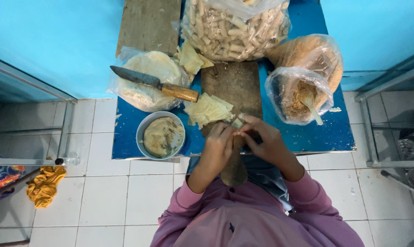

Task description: The person sits at a small blue table and folds triangular pastry wrappers around a brown filling, pinching them closed into filled rolls one at a time. They take filling from a plastic bag with a spoon, fold the wrappers by hand on a wooden board, and place finished rolls into a large plastic bag of completed pastries.

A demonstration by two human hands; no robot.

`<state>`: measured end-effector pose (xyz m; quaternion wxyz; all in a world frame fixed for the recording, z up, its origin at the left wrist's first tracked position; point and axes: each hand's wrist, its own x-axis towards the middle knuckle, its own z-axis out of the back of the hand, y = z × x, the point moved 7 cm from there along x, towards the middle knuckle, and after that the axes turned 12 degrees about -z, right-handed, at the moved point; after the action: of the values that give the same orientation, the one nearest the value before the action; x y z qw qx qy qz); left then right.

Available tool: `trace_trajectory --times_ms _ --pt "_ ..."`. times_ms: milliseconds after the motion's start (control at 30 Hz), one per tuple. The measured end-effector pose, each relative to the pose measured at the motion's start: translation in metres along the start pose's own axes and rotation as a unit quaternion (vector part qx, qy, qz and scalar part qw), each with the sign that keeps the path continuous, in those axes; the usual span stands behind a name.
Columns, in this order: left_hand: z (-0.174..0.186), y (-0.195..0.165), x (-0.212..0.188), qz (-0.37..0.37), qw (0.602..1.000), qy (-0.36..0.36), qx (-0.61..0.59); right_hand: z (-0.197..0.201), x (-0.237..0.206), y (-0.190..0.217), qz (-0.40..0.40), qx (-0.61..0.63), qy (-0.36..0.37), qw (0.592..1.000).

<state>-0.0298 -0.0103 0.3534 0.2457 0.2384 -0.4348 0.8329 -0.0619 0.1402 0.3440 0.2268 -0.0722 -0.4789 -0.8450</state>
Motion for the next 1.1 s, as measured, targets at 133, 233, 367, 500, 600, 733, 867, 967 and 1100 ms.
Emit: trace_trajectory --times_ms 133,233,367,500,600,733,867,967,1100 --pt "0.001 0.001 0.007 -0.006 1.0 -0.008 -0.004 -0.001 0.009 -0.013 -0.115 0.043 0.015 0.992" --pt "-0.002 0.004 0.01 0.003 1.0 0.016 0.009 -0.002 0.012 -0.013 -0.126 0.071 0.014 0.989" --pt "0.0 0.001 0.01 -0.017 0.999 0.006 0.026 0.004 0.006 0.012 0.046 -0.062 -0.059 0.995" --pt "0.001 0.0 0.008 -0.042 0.998 0.02 0.035 0.001 0.0 0.018 0.103 -0.109 -0.028 0.988" --pt "0.001 0.002 0.008 -0.044 0.998 0.04 0.027 0.003 -0.003 0.02 0.115 -0.07 -0.002 0.991" --pt "0.003 0.0 0.008 -0.055 0.998 0.033 0.007 0.002 -0.002 0.02 0.107 -0.064 -0.021 0.992" --pt "0.0 -0.001 0.008 -0.037 0.999 0.025 0.023 0.001 0.004 0.011 0.046 -0.06 -0.041 0.996" --pt "-0.002 0.0 0.01 -0.028 0.999 0.019 0.025 0.004 0.006 0.011 0.046 -0.034 -0.063 0.996" --pt "-0.001 0.003 0.014 -0.026 0.999 0.028 0.011 0.002 0.01 0.002 -0.038 -0.009 -0.028 0.999"
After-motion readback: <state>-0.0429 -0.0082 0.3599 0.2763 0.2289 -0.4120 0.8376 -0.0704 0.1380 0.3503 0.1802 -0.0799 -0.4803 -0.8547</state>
